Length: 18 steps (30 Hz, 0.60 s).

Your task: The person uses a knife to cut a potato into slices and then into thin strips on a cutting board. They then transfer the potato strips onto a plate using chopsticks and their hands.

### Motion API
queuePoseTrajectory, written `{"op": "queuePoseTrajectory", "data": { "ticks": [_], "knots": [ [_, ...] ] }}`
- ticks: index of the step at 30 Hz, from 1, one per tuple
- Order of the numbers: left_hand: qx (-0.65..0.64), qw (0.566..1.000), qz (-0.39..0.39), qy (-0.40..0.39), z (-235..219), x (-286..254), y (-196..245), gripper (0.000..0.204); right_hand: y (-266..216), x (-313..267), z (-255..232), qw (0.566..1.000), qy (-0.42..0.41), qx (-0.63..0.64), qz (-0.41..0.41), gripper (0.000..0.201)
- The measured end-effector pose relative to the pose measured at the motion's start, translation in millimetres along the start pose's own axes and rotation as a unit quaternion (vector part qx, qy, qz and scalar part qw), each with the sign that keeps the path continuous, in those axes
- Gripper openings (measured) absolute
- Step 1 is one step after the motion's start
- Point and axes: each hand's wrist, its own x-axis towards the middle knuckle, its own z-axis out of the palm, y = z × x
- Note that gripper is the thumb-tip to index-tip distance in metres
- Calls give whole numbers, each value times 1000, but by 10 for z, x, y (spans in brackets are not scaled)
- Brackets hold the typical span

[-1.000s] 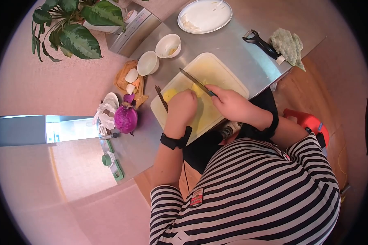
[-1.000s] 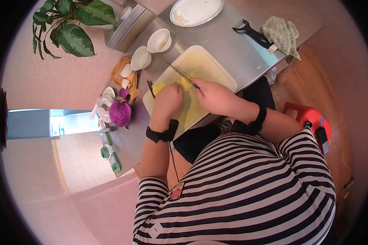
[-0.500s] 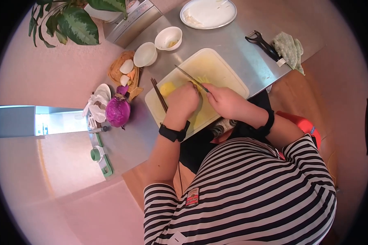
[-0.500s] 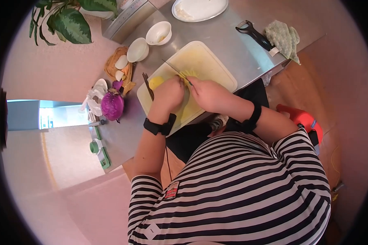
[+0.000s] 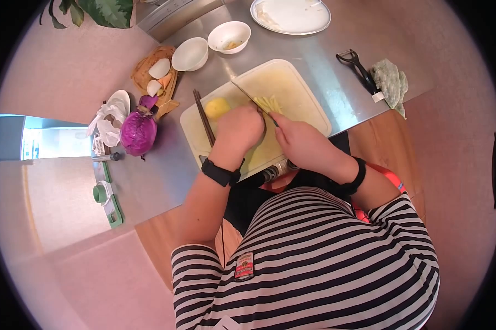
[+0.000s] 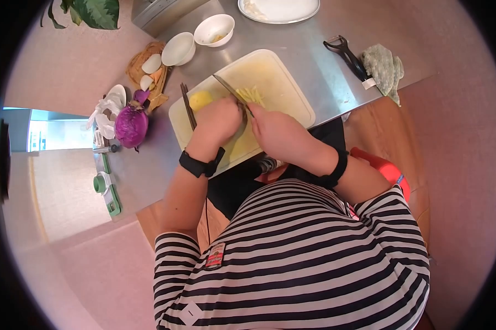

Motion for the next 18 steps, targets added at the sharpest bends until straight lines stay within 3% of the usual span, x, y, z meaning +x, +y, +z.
{"op": "queuePoseTrajectory", "data": {
  "ticks": [11, 13, 18],
  "knots": [
    [11, 1000, -4, -24, 70, 25, -48, 32, 103, 200, 60, 1000, -22, -10, 12, 37],
    [12, 1000, 14, 13, 79, 15, -45, 28, 193, 279, 146, 1000, 9, 3, -18, 36],
    [19, 999, 18, 36, 96, -10, -39, 27, 182, 299, 127, 1000, 2, 18, -6, 35]
  ]
}}
